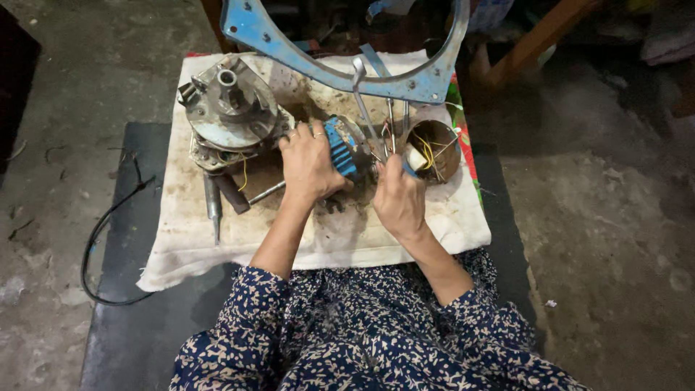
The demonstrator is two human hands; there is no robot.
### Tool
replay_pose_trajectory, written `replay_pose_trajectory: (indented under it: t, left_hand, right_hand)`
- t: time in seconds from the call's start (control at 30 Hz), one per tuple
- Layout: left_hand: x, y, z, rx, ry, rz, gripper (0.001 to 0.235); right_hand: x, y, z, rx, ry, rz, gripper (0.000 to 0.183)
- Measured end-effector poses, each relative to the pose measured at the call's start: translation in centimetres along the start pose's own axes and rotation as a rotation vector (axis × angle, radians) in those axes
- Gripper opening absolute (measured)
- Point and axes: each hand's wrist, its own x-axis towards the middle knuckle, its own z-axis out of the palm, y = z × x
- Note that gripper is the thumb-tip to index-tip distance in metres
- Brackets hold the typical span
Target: The person works on a small blue electric motor placed on a white cloth. They use a thin metal rod to probe and adjust the motor's internal components, then switch to a wrench to tighten or loosen parts on the motor's end. The person repeatedly rotates the motor to access different sides while continuing to manipulate its components.
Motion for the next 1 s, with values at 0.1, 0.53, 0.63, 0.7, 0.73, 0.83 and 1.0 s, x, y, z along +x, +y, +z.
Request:
replay_pose_trajectory:
  t: [0.1, 0.53, 0.63, 0.7, 0.73, 0.83, 1.0]
  left_hand:
    - [-0.1, 0.1, -0.2, -0.02, 0.022, 0.017, 0.119]
    - [-11.2, -0.1, 7.5, -0.051, 0.393, 0.487, 0.08]
    - [-15.6, -1.4, 9.6, -0.312, 0.285, 0.347, 0.073]
    - [-16.7, -2.8, 10.0, -0.321, 0.258, 0.216, 0.068]
    - [-16.9, -3.6, 10.0, -0.323, 0.311, 0.18, 0.067]
    - [-17.4, -5.8, 9.8, -0.291, 0.338, 0.074, 0.062]
    - [-15.7, -9.0, 12.8, -0.146, 0.17, 0.058, 0.046]
  right_hand:
    - [0.2, 0.8, 1.5, -0.016, -0.024, -0.025, 0.01]
    - [-2.1, 0.0, -1.9, 0.278, -0.163, 0.11, 0.015]
    - [-2.8, -1.0, -0.2, 0.495, -0.274, 0.049, 0.011]
    - [-3.4, -1.7, 1.3, 0.56, -0.367, -0.001, 0.011]
    - [-4.1, -2.3, 1.9, 0.518, -0.422, -0.028, 0.01]
    - [-5.9, -4.9, 3.1, 0.537, -0.548, -0.137, 0.01]
    - [-5.9, -10.0, 6.0, 0.661, -0.765, -0.114, 0.018]
